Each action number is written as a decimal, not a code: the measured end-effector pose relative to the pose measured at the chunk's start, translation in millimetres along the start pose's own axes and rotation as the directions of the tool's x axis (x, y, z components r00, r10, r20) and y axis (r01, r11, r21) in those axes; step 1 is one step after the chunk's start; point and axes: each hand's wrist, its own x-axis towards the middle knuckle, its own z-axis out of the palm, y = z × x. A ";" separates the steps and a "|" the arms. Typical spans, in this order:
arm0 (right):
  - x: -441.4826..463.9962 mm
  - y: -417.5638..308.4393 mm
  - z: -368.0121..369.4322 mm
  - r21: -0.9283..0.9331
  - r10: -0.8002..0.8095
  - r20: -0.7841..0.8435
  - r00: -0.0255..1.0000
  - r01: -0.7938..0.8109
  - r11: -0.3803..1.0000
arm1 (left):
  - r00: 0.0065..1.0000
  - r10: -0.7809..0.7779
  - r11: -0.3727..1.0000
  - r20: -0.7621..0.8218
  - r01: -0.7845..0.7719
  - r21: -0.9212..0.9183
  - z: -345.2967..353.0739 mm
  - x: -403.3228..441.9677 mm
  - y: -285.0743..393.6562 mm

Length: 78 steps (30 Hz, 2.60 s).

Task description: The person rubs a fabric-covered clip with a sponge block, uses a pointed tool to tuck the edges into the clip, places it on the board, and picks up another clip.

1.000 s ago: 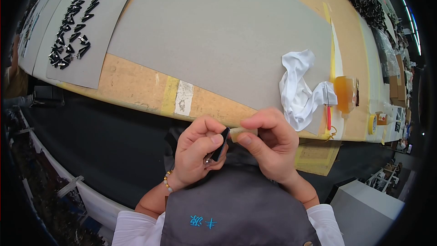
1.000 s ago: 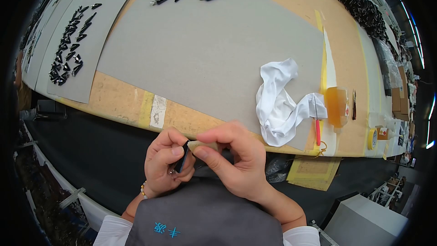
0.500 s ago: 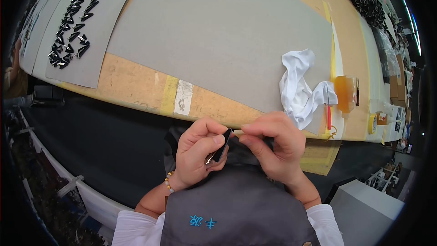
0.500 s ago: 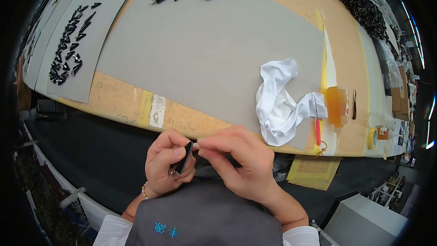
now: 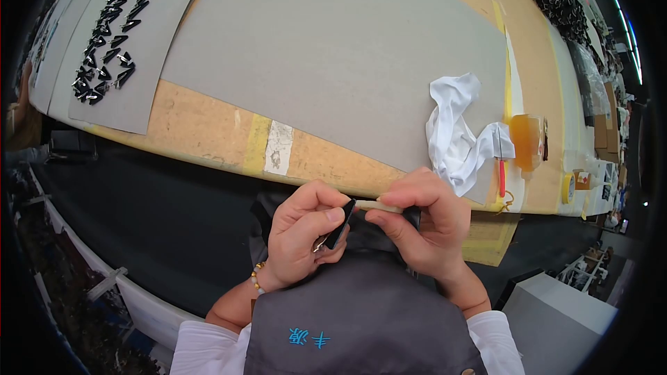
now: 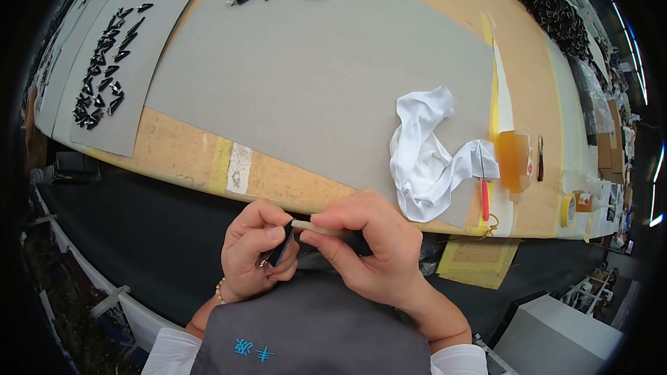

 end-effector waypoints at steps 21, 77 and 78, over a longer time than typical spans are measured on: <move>2.0 3.7 0.4 -0.130 -0.135 0.020 0.991 0.136 0.982 | 0.996 -0.088 0.994 -0.004 0.087 -0.073 -3.6 -1.3 -1.1; -9.7 11.7 -2.6 -0.091 -0.187 0.062 0.980 0.192 0.977 | 0.987 -0.134 0.990 0.089 0.129 0.061 -5.9 -13.9 -1.9; -10.5 11.6 -3.8 -0.087 -0.154 0.049 0.987 0.158 0.984 | 0.991 -0.106 0.993 0.082 0.102 0.055 -3.3 -13.9 -1.7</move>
